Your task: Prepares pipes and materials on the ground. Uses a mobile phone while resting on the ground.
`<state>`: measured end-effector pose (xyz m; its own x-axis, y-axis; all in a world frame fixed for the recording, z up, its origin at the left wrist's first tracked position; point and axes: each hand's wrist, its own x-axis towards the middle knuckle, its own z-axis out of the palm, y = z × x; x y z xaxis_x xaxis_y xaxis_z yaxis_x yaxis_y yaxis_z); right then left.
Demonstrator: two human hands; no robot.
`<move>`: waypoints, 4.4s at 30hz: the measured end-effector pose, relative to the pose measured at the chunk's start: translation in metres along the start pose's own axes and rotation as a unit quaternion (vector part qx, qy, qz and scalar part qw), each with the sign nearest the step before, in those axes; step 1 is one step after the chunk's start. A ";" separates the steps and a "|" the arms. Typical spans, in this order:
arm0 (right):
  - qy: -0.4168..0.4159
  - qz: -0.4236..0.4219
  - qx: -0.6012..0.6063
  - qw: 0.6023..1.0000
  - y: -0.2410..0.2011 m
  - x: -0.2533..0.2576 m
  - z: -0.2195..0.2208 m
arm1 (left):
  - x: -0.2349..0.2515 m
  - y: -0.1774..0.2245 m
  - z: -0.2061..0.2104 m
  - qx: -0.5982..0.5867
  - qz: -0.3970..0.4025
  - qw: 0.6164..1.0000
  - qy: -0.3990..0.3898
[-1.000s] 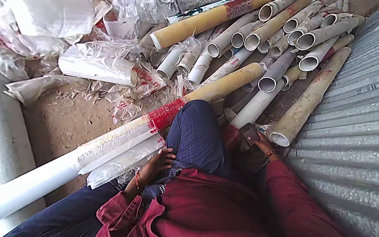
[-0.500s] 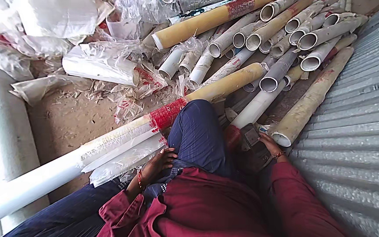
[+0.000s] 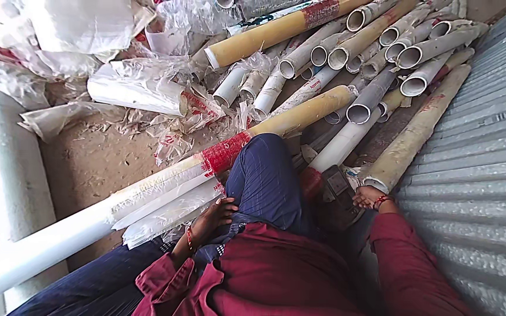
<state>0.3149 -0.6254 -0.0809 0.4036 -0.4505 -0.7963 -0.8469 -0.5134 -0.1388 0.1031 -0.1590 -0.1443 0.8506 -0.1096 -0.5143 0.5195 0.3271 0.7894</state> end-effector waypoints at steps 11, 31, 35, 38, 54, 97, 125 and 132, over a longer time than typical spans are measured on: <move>-0.066 -0.094 0.099 0.988 -0.016 -0.022 0.026 | 0.002 -0.004 -0.005 -0.016 0.009 1.000 -0.013; -0.004 -0.215 -0.201 0.956 -0.026 -0.020 0.007 | 0.000 -0.002 -0.002 -0.002 0.009 1.000 -0.007; 0.185 -0.321 -0.295 0.881 -0.020 -0.026 0.031 | -0.001 -0.001 -0.001 0.003 0.009 1.000 -0.003; 0.281 -0.401 -0.262 0.832 -0.006 -0.017 0.040 | -0.002 0.001 0.000 -0.004 0.004 1.000 -0.003; 0.246 -0.423 -0.205 0.848 0.018 0.002 0.028 | -0.002 0.000 -0.001 0.007 0.004 1.000 -0.005; 0.119 -0.343 -0.257 0.896 0.027 0.032 -0.002 | -0.001 0.000 -0.001 0.007 0.006 1.000 -0.004; 0.125 -0.362 -0.354 0.853 0.035 0.041 0.008 | 0.000 -0.002 -0.003 -0.001 0.008 1.000 -0.005; 0.126 -0.356 -0.365 0.851 0.035 0.040 0.009 | 0.000 -0.003 -0.002 0.001 0.008 1.000 -0.005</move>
<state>0.2986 -0.6549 -0.1230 0.8635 0.0687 -0.4996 0.0466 -0.9973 -0.0564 0.1013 -0.1578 -0.1468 0.8600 -0.1139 -0.4974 0.5052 0.3270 0.7986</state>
